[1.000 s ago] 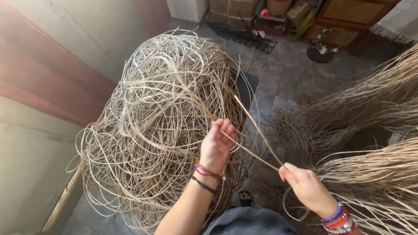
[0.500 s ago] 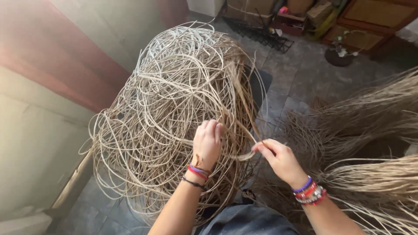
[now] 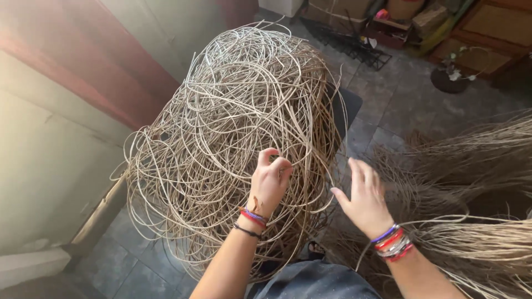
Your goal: Weaving and knotting natural fibers onto a circular frame
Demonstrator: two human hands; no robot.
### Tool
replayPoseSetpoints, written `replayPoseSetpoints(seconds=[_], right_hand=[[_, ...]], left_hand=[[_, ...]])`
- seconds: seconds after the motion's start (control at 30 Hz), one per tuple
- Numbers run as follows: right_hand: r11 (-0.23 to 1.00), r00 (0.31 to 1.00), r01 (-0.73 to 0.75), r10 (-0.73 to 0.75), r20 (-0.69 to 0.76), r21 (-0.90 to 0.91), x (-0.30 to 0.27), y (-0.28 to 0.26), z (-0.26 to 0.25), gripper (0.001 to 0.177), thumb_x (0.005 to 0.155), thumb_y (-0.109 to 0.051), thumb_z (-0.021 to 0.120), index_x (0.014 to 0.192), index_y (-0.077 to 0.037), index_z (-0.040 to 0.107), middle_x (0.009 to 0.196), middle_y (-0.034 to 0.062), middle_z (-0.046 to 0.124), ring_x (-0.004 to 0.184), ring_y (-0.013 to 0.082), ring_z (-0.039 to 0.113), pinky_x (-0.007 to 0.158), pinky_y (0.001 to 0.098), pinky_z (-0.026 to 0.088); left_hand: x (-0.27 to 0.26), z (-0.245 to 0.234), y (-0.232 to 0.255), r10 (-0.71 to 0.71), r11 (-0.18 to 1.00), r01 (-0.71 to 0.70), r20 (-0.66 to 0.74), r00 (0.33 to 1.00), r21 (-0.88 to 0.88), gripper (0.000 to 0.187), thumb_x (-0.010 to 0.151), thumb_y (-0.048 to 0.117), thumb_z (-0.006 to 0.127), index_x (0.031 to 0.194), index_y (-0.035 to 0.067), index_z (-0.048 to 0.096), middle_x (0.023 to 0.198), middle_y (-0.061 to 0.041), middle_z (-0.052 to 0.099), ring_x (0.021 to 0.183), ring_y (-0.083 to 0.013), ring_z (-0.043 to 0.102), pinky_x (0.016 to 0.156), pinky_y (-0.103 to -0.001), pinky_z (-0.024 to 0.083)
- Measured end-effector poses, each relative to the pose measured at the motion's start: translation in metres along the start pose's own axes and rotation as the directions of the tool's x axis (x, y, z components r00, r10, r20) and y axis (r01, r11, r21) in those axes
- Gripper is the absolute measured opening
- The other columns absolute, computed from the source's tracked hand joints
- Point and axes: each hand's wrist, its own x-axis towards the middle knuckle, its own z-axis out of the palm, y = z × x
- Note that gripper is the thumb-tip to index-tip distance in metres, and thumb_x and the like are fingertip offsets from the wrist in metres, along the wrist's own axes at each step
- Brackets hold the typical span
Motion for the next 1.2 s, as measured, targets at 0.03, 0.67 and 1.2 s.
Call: replayPoseSetpoints(seconds=[0.03, 0.67, 1.2], right_hand=[[0.994, 0.987, 0.094, -0.100, -0.129, -0.049, -0.001, -0.010, -0.005, 0.065, 0.089, -0.032, 0.072, 0.145, -0.007, 0.050, 0.126, 0.0182, 0.055, 0.110, 0.0424, 0.061, 0.094, 0.0548, 0.052], [0.551, 0.981, -0.195, 0.098, 0.169, 0.811, 0.044, -0.041, 0.010, 0.025, 0.100, -0.020, 0.059, 0.103, 0.000, 0.075, 0.064, 0.0051, 0.066, 0.038, 0.0040, 0.047, 0.029, 0.0171, 0.034], [0.608, 0.986, 0.150, -0.148, -0.074, 0.780, 0.028, -0.062, -0.050, 0.006, 0.100, -0.009, 0.058, 0.100, -0.009, 0.063, 0.063, -0.0012, 0.054, 0.056, 0.0099, 0.051, 0.062, 0.0254, 0.050]], left_hand=[[0.000, 0.004, -0.004, 0.098, 0.994, -0.094, -0.096, 0.991, 0.048, 0.012, 0.087, 0.022, 0.077, 0.093, 0.020, 0.067, 0.132, -0.009, 0.053, 0.095, -0.0421, 0.068, 0.080, -0.051, 0.057], [-0.025, -0.013, 0.050, 0.377, 0.916, -0.352, -0.114, 0.919, 0.193, 0.008, 0.096, 0.032, 0.070, 0.090, 0.026, 0.069, 0.076, 0.004, 0.056, 0.077, -0.0211, 0.061, 0.070, -0.035, 0.046], [-0.005, 0.025, 0.100, 0.101, 0.005, 0.577, 0.574, 0.812, -0.817, 0.075, 0.097, 0.063, 0.045, 0.159, 0.021, 0.037, 0.150, -0.007, 0.053, 0.133, -0.0190, 0.053, 0.106, -0.041, 0.050]])
